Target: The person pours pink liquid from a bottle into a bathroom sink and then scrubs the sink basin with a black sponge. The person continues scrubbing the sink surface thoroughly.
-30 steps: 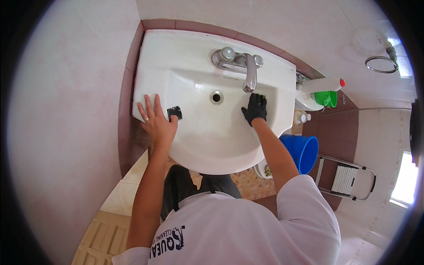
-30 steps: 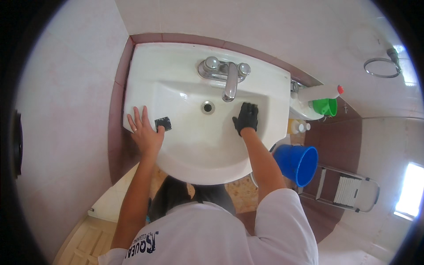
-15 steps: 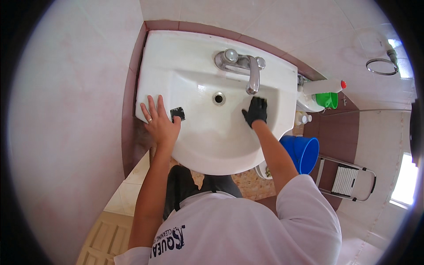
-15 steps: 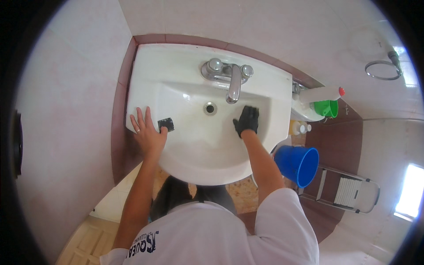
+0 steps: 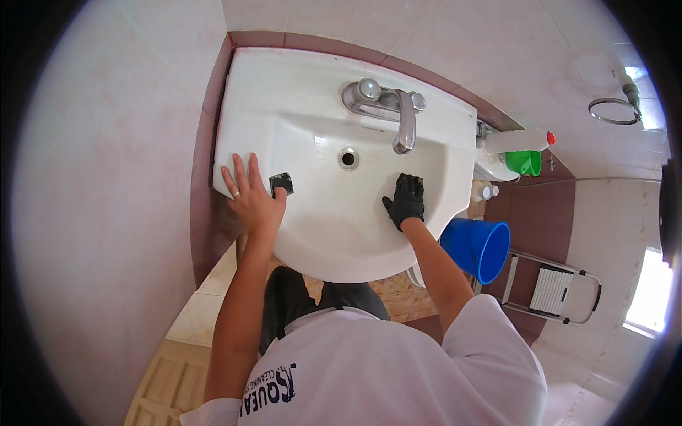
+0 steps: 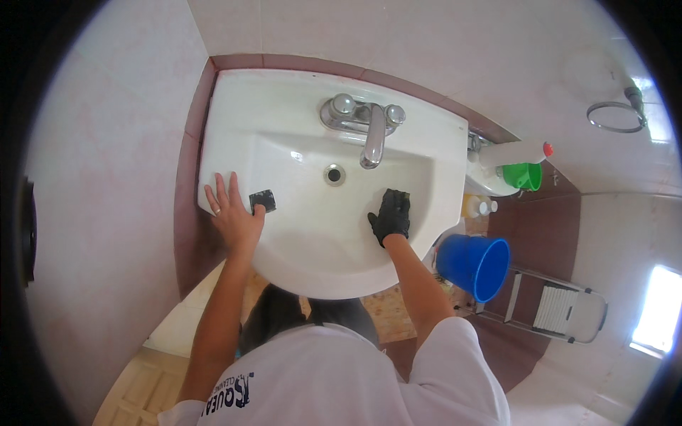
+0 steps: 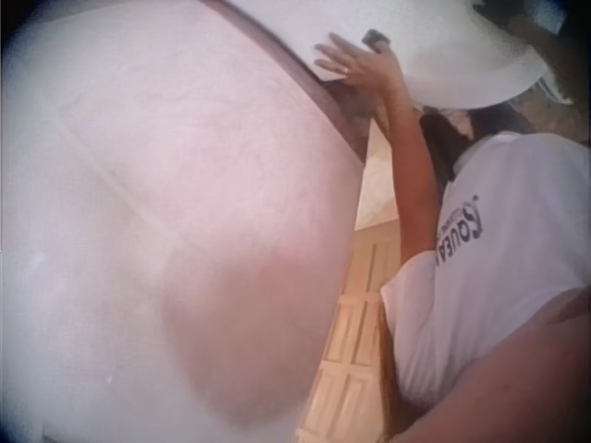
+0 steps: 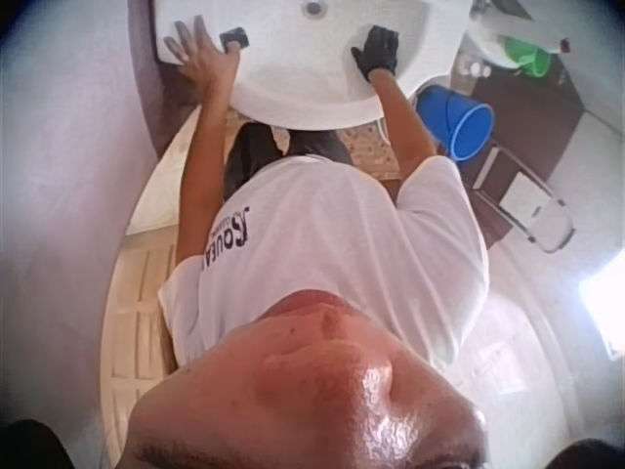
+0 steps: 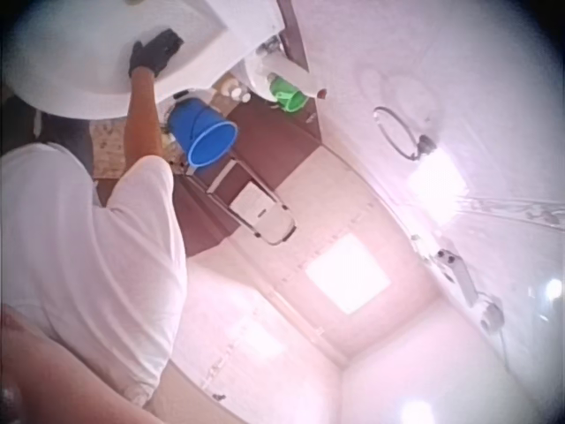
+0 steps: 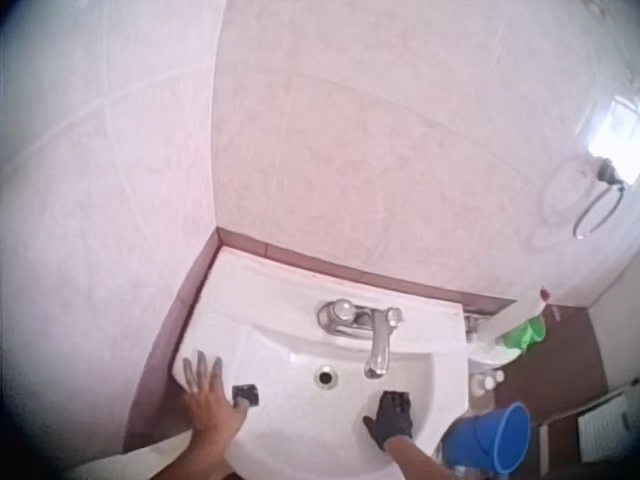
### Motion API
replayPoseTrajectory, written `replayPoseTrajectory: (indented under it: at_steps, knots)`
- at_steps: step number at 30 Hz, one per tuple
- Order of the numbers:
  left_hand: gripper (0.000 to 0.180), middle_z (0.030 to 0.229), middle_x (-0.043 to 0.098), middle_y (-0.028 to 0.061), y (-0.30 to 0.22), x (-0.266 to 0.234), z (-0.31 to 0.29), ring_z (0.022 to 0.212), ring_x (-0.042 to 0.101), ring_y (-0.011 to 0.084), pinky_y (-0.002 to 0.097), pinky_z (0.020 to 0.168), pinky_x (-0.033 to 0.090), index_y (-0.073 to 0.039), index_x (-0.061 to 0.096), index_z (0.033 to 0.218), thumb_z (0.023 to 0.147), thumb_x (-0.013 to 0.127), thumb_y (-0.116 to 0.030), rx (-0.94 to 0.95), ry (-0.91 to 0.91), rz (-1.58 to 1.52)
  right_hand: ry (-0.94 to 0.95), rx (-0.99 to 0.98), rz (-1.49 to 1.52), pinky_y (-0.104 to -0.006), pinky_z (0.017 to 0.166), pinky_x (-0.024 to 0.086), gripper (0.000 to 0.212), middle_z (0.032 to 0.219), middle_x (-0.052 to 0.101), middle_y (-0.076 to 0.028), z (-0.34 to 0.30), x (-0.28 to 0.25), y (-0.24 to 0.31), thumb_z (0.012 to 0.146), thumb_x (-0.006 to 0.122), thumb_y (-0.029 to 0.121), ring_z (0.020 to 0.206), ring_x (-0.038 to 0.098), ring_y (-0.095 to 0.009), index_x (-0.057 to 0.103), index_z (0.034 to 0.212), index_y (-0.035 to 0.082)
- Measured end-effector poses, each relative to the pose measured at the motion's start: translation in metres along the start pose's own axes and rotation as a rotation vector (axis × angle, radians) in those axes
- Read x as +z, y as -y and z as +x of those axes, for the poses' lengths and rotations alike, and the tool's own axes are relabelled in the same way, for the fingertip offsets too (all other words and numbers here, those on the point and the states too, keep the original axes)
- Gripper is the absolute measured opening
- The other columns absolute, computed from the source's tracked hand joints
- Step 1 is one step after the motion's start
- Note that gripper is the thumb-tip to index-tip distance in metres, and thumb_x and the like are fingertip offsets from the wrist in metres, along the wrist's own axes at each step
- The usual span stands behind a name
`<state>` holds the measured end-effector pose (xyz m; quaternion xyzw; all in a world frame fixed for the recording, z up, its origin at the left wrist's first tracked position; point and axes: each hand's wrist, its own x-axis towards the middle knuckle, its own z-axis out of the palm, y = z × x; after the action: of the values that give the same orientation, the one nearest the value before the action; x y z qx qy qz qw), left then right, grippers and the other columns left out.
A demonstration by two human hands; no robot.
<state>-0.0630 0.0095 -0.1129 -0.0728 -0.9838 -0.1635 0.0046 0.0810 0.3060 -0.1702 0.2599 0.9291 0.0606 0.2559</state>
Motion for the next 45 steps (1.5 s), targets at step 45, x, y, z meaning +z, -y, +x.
replayPoseTrajectory:
  at_steps: [45]
  knots:
    - [0.076,0.15,0.023,0.0101,-0.002,0.0,-0.001,0.14,0.014,0.0363,0.0548,0.091,0.042,-0.017,0.035,0.141,0.071,0.063,-0.024,0.009,-0.013,0.006,0.034,-0.303,0.143,-0.0423,0.108,0.028,0.067,0.127,0.05,-0.025,-0.026,0.016,0.01,0.084,0.054,0.047,0.122,0.043,-0.037,0.046,0.125,-0.006]
